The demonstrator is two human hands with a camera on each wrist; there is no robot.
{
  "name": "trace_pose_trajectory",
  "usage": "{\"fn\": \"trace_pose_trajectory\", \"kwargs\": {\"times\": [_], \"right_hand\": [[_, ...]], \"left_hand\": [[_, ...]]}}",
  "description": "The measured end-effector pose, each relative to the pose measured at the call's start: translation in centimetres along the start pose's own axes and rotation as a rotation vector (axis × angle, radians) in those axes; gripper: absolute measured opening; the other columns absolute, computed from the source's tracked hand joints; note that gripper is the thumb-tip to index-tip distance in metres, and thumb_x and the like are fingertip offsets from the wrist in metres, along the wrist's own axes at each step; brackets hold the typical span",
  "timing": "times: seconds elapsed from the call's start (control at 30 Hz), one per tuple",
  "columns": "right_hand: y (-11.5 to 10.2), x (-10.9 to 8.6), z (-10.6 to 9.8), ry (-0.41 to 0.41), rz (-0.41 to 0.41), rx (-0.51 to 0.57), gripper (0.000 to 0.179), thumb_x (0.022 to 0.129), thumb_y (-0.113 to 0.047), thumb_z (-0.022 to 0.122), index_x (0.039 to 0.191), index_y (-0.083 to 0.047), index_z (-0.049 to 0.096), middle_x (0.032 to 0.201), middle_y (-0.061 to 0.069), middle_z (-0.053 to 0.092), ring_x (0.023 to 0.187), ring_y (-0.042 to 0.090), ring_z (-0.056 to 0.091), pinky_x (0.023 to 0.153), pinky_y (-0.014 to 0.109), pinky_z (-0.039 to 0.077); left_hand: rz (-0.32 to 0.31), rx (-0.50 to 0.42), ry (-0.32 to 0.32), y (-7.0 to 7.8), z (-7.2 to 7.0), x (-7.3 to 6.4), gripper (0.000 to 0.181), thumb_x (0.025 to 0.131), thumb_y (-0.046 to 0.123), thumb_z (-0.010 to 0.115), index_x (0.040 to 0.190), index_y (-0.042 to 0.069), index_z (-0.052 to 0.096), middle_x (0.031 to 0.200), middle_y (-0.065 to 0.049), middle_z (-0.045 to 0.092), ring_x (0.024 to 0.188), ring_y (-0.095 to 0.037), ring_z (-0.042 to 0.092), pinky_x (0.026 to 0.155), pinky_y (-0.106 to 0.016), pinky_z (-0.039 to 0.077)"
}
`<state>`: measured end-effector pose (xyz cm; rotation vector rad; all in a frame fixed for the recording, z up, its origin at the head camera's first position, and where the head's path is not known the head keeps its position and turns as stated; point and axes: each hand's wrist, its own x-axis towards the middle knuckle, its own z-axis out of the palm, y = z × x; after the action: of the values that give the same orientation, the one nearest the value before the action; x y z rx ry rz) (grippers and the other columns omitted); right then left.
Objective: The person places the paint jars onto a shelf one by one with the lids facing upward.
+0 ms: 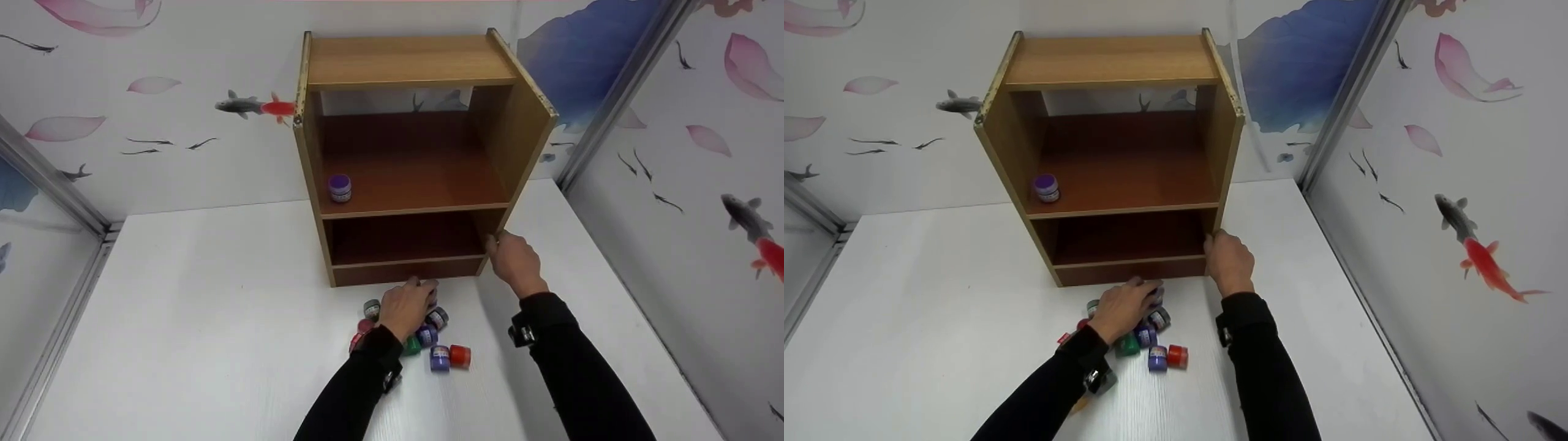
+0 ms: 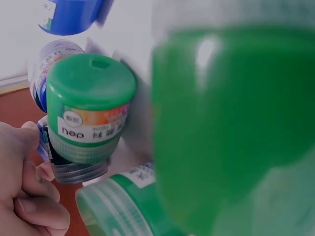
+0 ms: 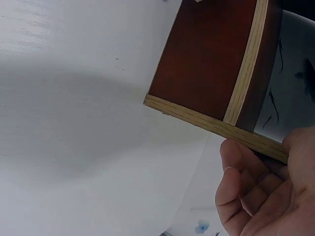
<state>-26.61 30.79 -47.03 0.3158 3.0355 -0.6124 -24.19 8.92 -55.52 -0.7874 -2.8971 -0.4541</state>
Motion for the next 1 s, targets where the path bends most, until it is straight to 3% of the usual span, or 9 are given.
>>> {"fn": "trace_pose_trajectory", "kwargs": {"times": [0.2, 0.57, 0.8, 1.0], "right_hand": [[0.0, 0.0, 0.0, -0.001, 0.005, -0.008, 0.045, 0.104, -0.032, 0.032, 0.102, 0.002, 0.061, 0.093, 0.02, 0.067, 0.077, 0.027, 0.063, 0.061, 0.039, 0.047], [0.0, 0.0, 0.1, 0.009, 0.002, -0.015, 0.046, 0.104, -0.033, 0.032, 0.102, 0.002, 0.062, 0.092, 0.02, 0.068, 0.077, 0.028, 0.064, 0.062, 0.04, 0.048], [-0.1, -0.1, 0.0, -0.003, 0.007, 0.005, 0.047, 0.104, -0.031, 0.032, 0.112, 0.004, 0.062, 0.094, 0.02, 0.069, 0.076, 0.025, 0.064, 0.059, 0.035, 0.047], [-0.2, -0.1, -0.1, -0.01, 0.015, 0.012, 0.046, 0.104, -0.031, 0.032, 0.108, 0.003, 0.062, 0.093, 0.018, 0.068, 0.073, 0.023, 0.061, 0.058, 0.033, 0.045]], "left_hand": [[-0.011, 0.05, 0.001, 0.1, -0.1, 0.0, 0.031, 0.096, 0.036, 0.06, 0.12, 0.015, 0.063, 0.104, -0.005, 0.068, 0.076, -0.022, 0.068, 0.061, -0.036, 0.053], [0.023, 0.067, 0.002, -0.2, -0.4, 0.0, 0.025, 0.095, 0.027, 0.062, 0.116, 0.015, 0.065, 0.105, -0.004, 0.066, 0.077, -0.022, 0.067, 0.062, -0.036, 0.054], [0.058, 0.079, 0.015, -0.3, -1.2, -0.1, 0.025, 0.096, 0.029, 0.062, 0.118, 0.017, 0.065, 0.108, -0.003, 0.066, 0.072, -0.018, 0.065, 0.06, -0.032, 0.053], [0.053, 0.056, -0.057, -0.3, -2.4, 0.1, 0.032, 0.095, 0.025, 0.062, 0.127, 0.019, 0.061, 0.115, -0.002, 0.065, 0.077, -0.017, 0.065, 0.067, -0.031, 0.054]]}}
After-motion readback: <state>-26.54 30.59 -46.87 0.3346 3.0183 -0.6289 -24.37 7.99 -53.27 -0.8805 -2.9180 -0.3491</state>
